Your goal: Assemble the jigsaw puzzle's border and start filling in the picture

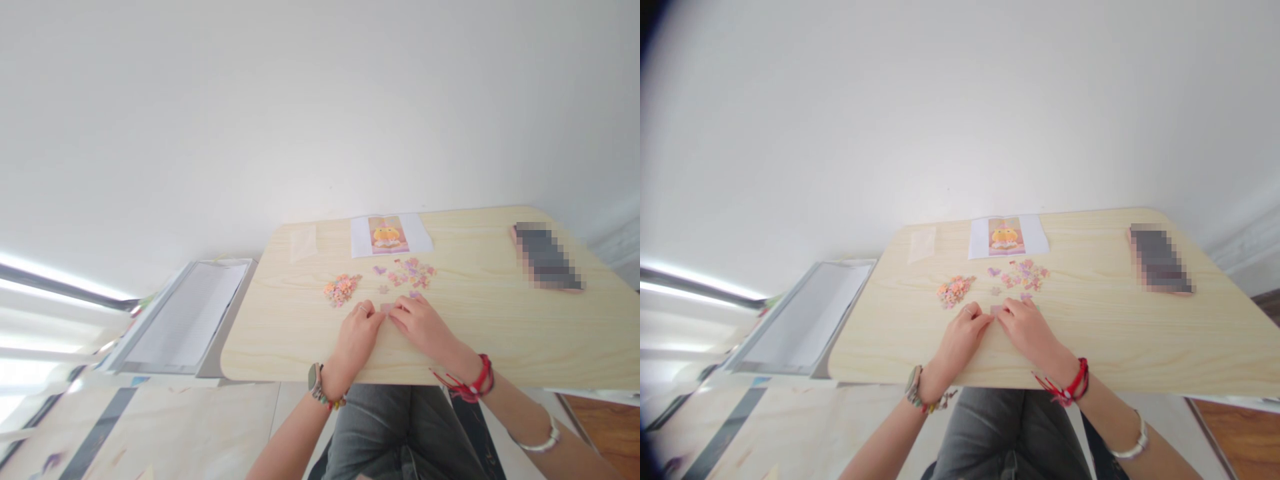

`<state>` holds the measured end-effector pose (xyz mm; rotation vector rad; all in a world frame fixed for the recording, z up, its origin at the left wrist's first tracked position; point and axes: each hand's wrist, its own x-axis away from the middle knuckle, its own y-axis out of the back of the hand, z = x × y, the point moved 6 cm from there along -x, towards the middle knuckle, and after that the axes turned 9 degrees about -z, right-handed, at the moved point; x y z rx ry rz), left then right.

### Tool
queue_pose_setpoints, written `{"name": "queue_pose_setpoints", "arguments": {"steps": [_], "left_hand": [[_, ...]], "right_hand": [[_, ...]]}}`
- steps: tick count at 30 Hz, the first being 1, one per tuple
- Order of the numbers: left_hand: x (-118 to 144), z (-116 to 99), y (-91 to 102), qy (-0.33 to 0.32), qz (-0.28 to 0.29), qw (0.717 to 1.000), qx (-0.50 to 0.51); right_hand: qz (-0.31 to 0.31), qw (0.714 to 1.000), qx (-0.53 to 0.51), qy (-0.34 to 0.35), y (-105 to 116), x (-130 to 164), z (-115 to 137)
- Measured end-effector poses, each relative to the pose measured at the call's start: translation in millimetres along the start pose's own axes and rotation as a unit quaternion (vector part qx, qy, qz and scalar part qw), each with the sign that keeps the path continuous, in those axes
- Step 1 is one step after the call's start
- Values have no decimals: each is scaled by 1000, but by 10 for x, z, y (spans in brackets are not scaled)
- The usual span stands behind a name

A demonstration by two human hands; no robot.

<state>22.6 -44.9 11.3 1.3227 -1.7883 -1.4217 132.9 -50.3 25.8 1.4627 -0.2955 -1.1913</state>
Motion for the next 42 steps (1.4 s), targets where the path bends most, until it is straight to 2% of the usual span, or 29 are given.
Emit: {"name": "queue_pose_setpoints", "arguments": {"steps": [4,9,12,17,20,23,27,30,33,37,42], "left_hand": [[-15,-3,56,13,0,1000,28],[-64,24,143,5,-36,998,55],[-146,83,165,6,-58,997,51],[-268,136,248,7,-97,994,42],[-241,167,290,9,-122,992,41],[-165,240,270,22,-117,992,41],[-88,321,248,38,-112,992,46],[-69,301,251,42,-116,991,54],[-71,217,232,31,-106,992,61],[-73,147,194,27,-89,994,59],[-41,156,184,19,-78,995,61]], "right_hand": [[-11,998,-46,-33,133,-22,-171],[-67,990,-79,-98,429,8,-614],[-64,988,-83,-112,460,10,-726],[3,995,-64,-74,158,-226,-544],[64,996,-37,-40,-89,-443,-413],[98,995,-10,-31,-216,-592,-394],[81,996,-6,-35,-102,-578,-471],[28,998,-18,-59,140,-391,-517],[-4,996,-15,-93,306,-128,-435],[-17,994,27,-108,271,87,-99],[-17,986,110,-127,114,64,208]]}}
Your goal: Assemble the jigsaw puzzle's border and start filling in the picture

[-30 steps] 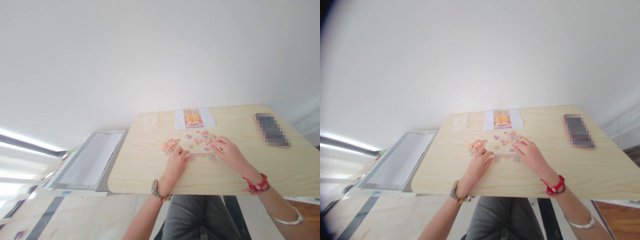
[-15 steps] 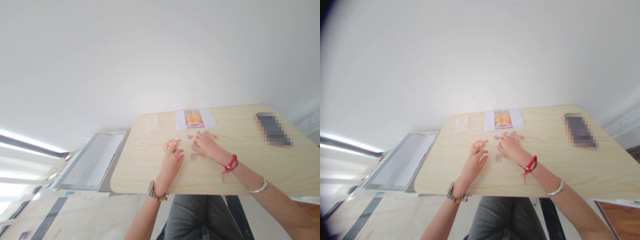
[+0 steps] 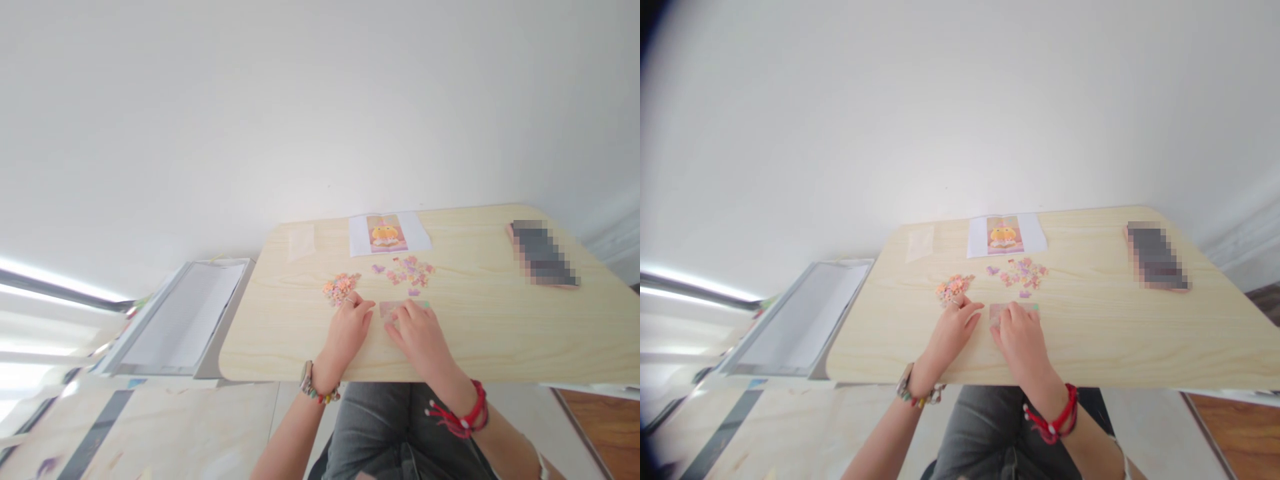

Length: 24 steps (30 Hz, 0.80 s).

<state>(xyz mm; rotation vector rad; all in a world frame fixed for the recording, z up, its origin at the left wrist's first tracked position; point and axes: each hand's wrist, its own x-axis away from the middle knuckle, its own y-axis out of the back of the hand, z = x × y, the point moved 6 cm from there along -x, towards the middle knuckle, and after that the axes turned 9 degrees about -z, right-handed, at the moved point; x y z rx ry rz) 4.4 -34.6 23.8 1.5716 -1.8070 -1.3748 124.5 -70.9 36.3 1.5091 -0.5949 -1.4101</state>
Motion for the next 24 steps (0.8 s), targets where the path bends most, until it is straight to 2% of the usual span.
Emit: {"name": "queue_pose_setpoints", "arguments": {"steps": [4,12,21,24], "left_hand": [[41,-16,-10,-18,17,1000,3],[110,-127,-59,-32,43,998,13],[171,-102,-46,-33,34,999,-9],[206,-136,-56,-31,39,999,-7]], "right_hand": [[-3,999,37,-13,-12,-12,68],[-15,997,47,-62,-26,24,86],[-39,995,-54,-70,-37,228,-106],[-27,992,-95,-73,-70,285,-135]]}}
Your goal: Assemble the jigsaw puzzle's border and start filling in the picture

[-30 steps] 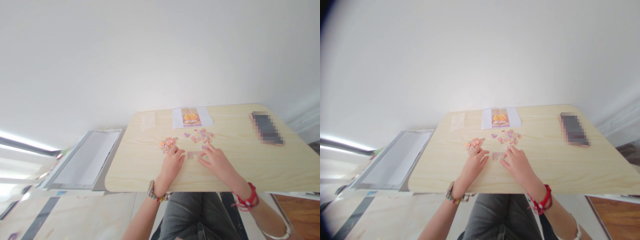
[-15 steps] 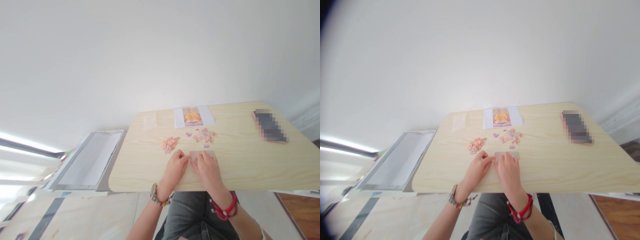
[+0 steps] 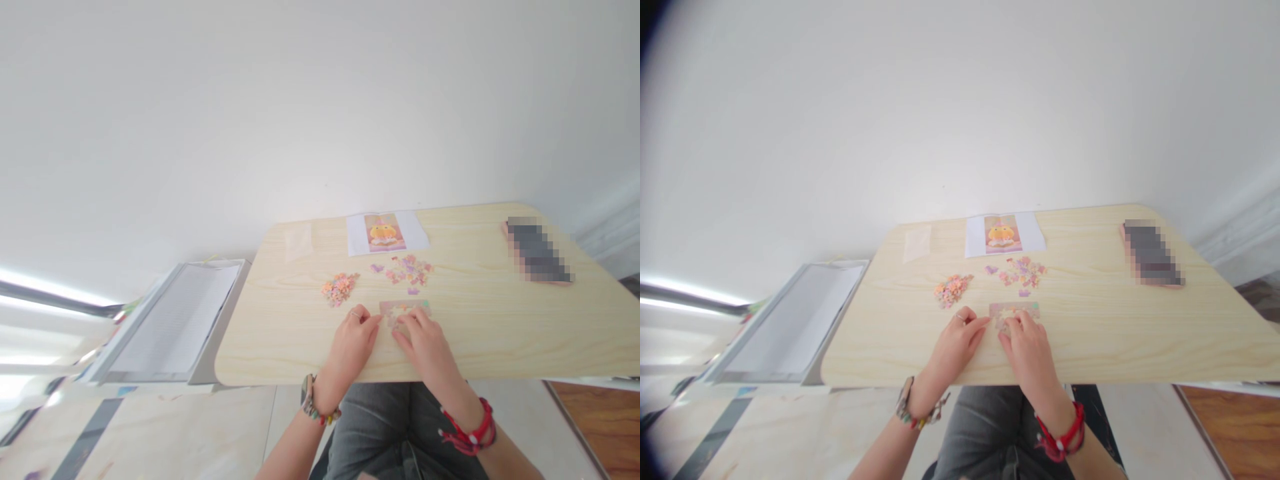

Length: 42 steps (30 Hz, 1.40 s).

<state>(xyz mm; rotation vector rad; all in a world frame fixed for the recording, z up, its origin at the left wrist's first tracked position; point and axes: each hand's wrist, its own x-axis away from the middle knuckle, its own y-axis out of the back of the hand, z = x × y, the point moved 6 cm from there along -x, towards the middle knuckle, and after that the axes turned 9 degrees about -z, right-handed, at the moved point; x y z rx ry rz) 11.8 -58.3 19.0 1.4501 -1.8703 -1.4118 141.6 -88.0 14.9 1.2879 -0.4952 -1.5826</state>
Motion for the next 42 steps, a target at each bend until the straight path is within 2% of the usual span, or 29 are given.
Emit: {"name": "queue_pose_setpoints", "arguments": {"steps": [9,17,21,26,34,39,42], "left_hand": [[77,-128,-71,9,27,999,22],[98,-147,-53,0,21,998,56],[88,-198,0,-6,-16,996,90],[52,-321,106,8,-112,982,153],[71,-420,134,31,-220,974,50],[112,-482,35,48,-227,971,58],[98,-447,15,50,-189,976,99]], "right_hand": [[35,995,-91,-16,-12,46,-48],[44,987,-157,-9,41,99,-85],[25,966,-244,-86,134,102,-190],[36,909,-363,-202,134,95,-282],[-16,874,-378,-304,75,147,-346],[-19,848,-402,-345,40,132,-340],[13,864,-389,-319,90,65,-373]]}}
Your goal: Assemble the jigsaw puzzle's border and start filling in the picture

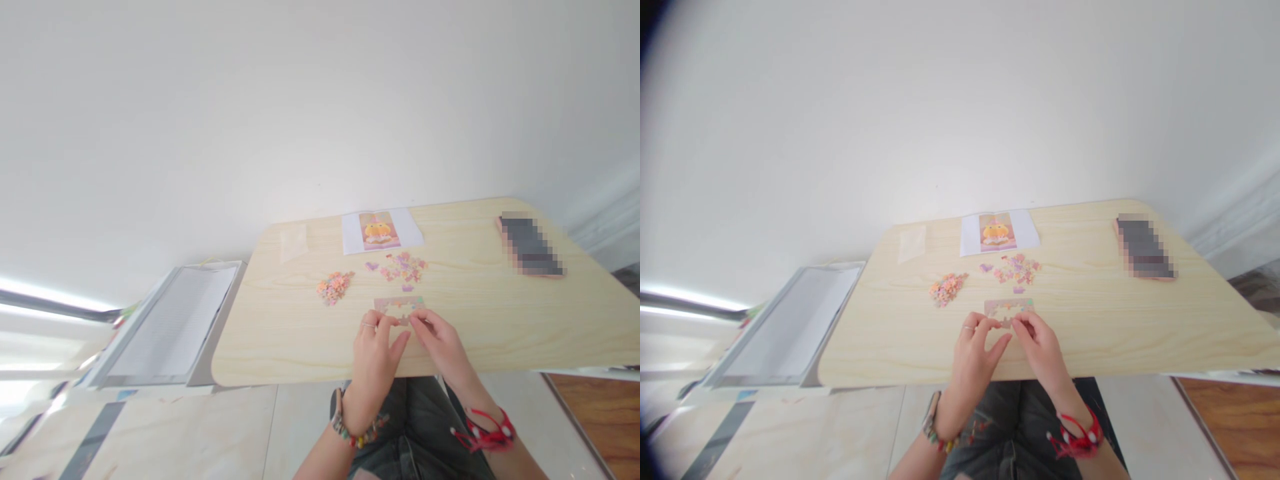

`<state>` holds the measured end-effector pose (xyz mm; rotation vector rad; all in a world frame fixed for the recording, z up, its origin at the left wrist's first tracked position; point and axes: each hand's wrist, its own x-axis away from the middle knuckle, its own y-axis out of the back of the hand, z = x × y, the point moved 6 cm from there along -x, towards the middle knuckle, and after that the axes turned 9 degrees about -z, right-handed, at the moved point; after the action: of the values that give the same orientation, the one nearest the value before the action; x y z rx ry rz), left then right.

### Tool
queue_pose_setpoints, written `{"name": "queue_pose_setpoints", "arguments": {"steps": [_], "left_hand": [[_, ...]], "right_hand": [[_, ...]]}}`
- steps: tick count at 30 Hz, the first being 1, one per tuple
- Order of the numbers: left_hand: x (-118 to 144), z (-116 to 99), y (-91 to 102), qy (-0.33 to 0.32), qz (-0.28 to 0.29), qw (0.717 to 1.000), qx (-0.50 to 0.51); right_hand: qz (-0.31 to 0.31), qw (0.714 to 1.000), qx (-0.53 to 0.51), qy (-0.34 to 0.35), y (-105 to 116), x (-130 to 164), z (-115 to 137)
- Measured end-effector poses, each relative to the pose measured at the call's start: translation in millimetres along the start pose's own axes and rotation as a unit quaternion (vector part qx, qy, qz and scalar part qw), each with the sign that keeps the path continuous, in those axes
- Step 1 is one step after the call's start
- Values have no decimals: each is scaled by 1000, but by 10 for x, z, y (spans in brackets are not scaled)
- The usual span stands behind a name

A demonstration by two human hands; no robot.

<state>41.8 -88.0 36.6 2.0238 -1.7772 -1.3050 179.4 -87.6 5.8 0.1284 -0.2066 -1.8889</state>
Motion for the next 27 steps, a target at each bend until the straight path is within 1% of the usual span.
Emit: {"name": "queue_pose_setpoints", "arguments": {"steps": [3,6,7,9,11,13,15,17,20,23,27], "left_hand": [[-70,66,50,26,33,998,42],[-139,60,62,32,79,991,104],[-152,53,48,37,94,987,123],[-163,62,5,69,117,979,149],[-155,100,-47,120,130,970,166],[-137,135,-85,168,132,959,185],[-119,149,-97,202,121,950,207],[-102,137,-95,221,107,943,225],[-81,93,-102,223,95,943,228],[-66,49,-139,204,94,953,205],[-49,-5,-226,178,101,961,184]], "right_hand": [[73,994,73,44,50,-75,92],[146,974,149,93,66,-135,205],[161,967,165,107,62,-148,244],[173,958,186,133,50,-159,312],[155,956,198,155,46,-147,351],[114,955,208,178,61,-105,357],[69,951,217,208,82,-32,343],[35,945,221,239,100,52,326],[3,939,221,262,128,138,301],[-17,936,226,270,174,170,286],[-39,923,246,293,272,191,258]]}}
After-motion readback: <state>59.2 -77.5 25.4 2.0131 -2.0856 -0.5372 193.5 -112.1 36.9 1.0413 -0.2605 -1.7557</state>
